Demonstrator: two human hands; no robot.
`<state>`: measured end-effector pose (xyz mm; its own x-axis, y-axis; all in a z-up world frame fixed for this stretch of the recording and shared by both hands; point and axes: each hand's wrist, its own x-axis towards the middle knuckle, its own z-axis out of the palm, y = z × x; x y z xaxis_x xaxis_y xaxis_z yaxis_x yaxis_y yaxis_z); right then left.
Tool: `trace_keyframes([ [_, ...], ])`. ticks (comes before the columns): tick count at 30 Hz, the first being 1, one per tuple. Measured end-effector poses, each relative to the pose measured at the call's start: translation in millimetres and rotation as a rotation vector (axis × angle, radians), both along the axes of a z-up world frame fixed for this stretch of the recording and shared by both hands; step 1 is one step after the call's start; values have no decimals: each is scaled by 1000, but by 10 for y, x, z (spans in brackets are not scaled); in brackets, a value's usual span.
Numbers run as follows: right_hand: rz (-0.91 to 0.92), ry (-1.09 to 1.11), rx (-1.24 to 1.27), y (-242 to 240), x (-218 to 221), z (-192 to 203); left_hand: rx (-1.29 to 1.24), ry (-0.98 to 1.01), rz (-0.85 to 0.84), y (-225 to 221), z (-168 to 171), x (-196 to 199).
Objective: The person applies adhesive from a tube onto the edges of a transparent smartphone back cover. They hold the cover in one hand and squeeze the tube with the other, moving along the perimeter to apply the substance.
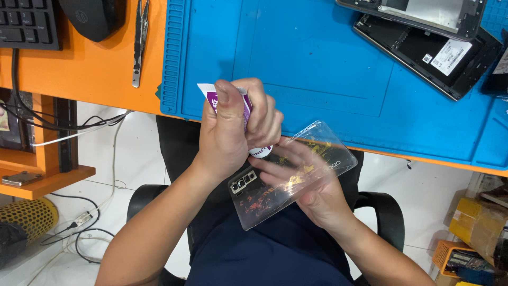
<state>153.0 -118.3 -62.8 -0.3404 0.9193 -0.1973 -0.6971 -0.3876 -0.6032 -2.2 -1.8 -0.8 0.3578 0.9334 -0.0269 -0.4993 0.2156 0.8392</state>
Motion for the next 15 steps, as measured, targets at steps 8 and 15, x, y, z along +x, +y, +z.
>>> trace_keyframes([
  [8, 6, -27, -10, 11, -5, 30, 16, 13, 3, -25, -6, -35],
  [15, -5, -7, -10, -11, -15, 22, -9, -42, 10, -44, -7, -34],
])
